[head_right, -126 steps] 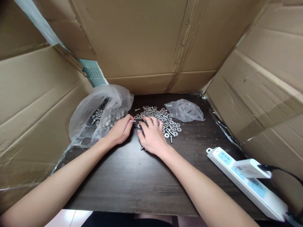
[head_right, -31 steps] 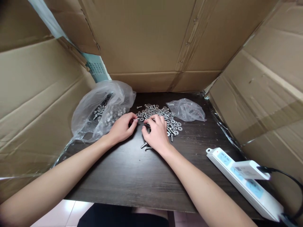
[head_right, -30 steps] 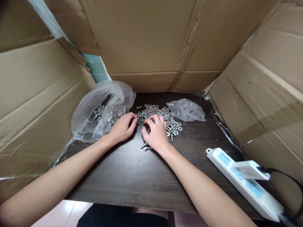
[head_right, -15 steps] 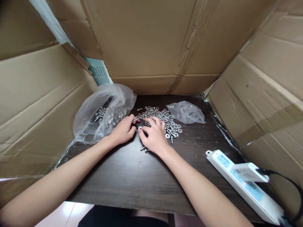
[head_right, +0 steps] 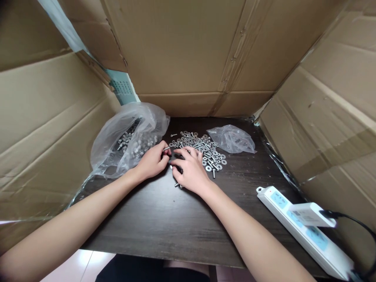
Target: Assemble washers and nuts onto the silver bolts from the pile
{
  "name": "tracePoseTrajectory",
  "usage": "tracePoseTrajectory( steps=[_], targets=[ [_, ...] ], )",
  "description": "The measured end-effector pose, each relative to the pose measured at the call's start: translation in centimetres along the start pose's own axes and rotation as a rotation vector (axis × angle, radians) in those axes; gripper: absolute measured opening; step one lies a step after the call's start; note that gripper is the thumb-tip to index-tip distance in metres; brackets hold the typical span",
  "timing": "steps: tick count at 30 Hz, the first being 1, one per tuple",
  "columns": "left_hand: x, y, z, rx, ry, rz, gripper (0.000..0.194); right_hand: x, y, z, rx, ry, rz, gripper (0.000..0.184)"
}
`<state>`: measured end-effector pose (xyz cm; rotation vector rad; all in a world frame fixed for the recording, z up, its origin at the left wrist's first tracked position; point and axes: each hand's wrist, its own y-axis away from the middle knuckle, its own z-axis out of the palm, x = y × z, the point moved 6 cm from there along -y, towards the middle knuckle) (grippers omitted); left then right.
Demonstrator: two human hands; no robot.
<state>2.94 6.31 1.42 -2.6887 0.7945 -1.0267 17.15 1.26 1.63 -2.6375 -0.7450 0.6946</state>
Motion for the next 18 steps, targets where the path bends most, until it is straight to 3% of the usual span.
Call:
tracePoseTrajectory(
  steps=[3,18],
  targets=[
    [0.04,0.02,0.04,-0.006,-0.018,-0.021,0.015,-0.26,0.01,-0.01,-0.024,-0.058,-0.040,0.013],
    [0.19,0.11,-0.05,-0.043,0.006,-0.062,0.013,0.36,0.01,0.09,-0.142,-0.093,0.124,0.007]
  ],
)
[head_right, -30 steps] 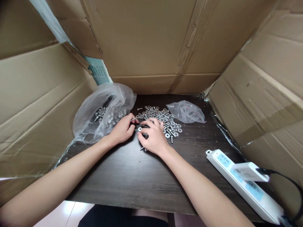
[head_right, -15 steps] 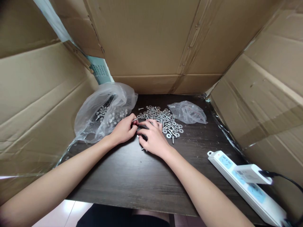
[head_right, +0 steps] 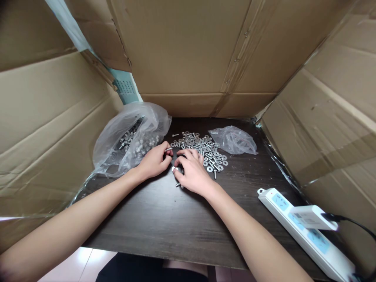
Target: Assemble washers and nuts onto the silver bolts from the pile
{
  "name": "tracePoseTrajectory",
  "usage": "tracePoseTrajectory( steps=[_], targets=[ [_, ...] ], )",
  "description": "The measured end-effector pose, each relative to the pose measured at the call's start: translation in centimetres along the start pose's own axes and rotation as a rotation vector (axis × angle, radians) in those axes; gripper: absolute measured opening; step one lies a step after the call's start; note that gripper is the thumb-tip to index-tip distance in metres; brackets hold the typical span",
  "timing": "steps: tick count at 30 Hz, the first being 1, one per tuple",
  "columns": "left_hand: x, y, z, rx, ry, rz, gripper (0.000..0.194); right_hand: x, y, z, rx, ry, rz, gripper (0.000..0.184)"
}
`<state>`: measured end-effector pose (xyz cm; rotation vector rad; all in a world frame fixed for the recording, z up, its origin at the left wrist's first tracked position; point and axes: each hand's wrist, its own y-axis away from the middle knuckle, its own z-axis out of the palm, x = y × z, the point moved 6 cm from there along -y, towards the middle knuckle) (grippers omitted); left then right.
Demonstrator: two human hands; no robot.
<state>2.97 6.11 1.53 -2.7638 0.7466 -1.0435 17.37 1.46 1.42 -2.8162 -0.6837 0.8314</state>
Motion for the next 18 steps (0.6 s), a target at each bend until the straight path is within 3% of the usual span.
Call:
tracePoseTrajectory(
  steps=[5,10,14,18],
  targets=[
    [0.1,0.0,0.0,-0.013,0.012,-0.017,0.011,-0.1,0.1,-0.1,-0.023,-0.071,0.057,0.010],
    [0.1,-0.1,0.0,0.019,-0.005,0.011,0.012,-1.0,0.3,-0.3,0.054,-0.074,-0.055,0.014],
    [0.1,-0.1,-0.1,0.030,-0.018,0.029,0.014,-1.0,0.2,-0.5,0.206,-0.073,-0.119,0.012],
    [0.7,0.1,0.1,-0.067,-0.030,0.098,0.010,-0.2,0.2,-1.7,0.433,-0.217,-0.090,0.009]
  ],
)
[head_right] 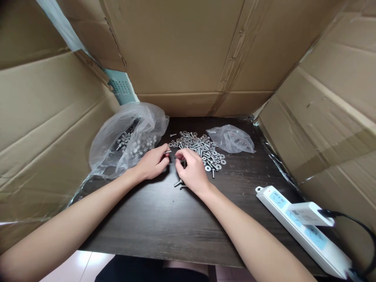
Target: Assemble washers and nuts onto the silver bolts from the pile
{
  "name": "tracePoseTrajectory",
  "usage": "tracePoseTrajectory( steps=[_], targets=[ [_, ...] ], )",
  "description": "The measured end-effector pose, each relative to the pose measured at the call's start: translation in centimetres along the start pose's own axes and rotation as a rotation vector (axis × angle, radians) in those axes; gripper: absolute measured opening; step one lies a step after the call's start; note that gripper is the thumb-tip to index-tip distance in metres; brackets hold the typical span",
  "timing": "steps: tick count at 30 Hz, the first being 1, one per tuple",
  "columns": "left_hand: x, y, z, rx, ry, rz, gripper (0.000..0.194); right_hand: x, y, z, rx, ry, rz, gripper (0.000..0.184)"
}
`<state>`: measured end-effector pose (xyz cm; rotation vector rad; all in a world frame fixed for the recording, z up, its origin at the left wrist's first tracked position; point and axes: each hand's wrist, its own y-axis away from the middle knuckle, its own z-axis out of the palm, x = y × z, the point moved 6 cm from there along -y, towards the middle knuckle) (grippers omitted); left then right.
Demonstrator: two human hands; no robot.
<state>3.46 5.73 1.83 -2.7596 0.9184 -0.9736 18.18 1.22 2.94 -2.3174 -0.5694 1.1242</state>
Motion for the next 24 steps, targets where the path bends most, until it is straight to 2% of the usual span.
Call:
tracePoseTrajectory(
  steps=[2,4,8,17,24],
  targets=[
    [0.4,0.1,0.3,-0.065,-0.025,0.060,0.010,0.0,-0.2,-0.6,0.091,-0.062,0.012,0.009],
    [0.7,0.2,0.5,-0.096,-0.062,0.106,0.015,-0.4,-0.2,-0.8,0.128,-0.080,-0.004,0.011],
    [0.8,0.3,0.7,-0.106,-0.073,0.136,0.024,-1.2,-0.1,-0.5,0.098,-0.102,-0.045,0.015],
    [1.1,0.4,0.3,-0.068,0.057,0.151,0.026,-0.8,-0.1,-0.6,0.092,-0.131,-0.049,0.020],
    [1.1,0.5,0.4,-0.059,0.067,0.204,0.025,-0.6,-0.1,-0.4,0.067,-0.117,-0.037,0.014]
  ],
)
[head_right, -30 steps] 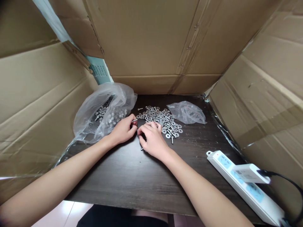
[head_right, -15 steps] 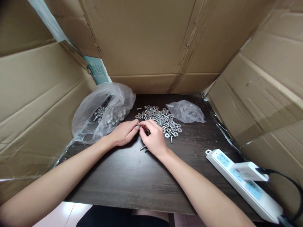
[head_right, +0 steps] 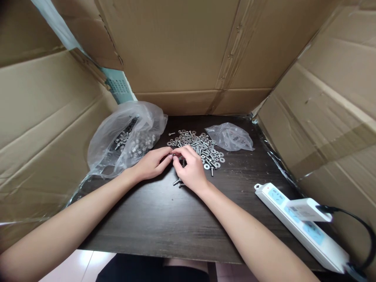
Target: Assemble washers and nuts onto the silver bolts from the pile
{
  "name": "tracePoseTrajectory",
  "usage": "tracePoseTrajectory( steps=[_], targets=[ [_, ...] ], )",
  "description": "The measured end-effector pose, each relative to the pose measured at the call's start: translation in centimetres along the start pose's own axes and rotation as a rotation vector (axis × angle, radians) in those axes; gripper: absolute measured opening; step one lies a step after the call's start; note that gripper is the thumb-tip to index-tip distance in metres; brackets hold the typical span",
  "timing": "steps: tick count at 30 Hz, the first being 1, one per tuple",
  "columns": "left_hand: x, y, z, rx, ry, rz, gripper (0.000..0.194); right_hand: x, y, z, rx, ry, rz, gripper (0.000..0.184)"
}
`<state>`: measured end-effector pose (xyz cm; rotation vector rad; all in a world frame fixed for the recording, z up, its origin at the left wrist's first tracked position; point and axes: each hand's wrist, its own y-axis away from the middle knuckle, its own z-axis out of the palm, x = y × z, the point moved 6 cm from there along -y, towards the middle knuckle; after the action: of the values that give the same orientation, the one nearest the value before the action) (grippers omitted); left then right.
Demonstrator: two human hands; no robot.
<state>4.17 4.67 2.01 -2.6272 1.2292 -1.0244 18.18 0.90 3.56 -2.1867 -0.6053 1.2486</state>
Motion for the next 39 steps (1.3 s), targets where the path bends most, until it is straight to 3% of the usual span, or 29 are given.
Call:
tracePoseTrajectory(
  steps=[3,6,9,14,24,33,39],
  targets=[
    [-0.1,-0.1,-0.2,0.031,0.041,-0.013,0.024,0.1,0.0,-0.1,0.015,0.038,0.024,0.015],
    [-0.7,-0.1,-0.9,0.150,0.084,-0.071,0.023,0.3,0.0,-0.5,0.042,0.164,0.030,0.014],
    [-1.2,-0.1,-1.4,0.246,0.120,-0.126,0.023,0.7,0.2,-0.2,-0.045,0.350,0.027,0.006],
    [-0.9,-0.2,-1.1,0.191,0.124,-0.113,0.022,1.8,0.6,0.5,-0.181,0.501,0.120,0.006],
    [-1.0,-0.1,-0.8,0.197,0.040,-0.109,0.019,2.5,0.7,0.8,-0.194,0.473,0.192,0.003],
    [-1.3,-0.1,-0.7,0.183,0.052,-0.144,0.018,1.6,0.6,0.8,-0.173,0.423,0.107,0.010],
    [-1.2,-0.1,-0.6,0.162,0.051,-0.120,0.019,0.7,-0.1,-0.7,0.026,0.179,0.061,0.008]
  ],
)
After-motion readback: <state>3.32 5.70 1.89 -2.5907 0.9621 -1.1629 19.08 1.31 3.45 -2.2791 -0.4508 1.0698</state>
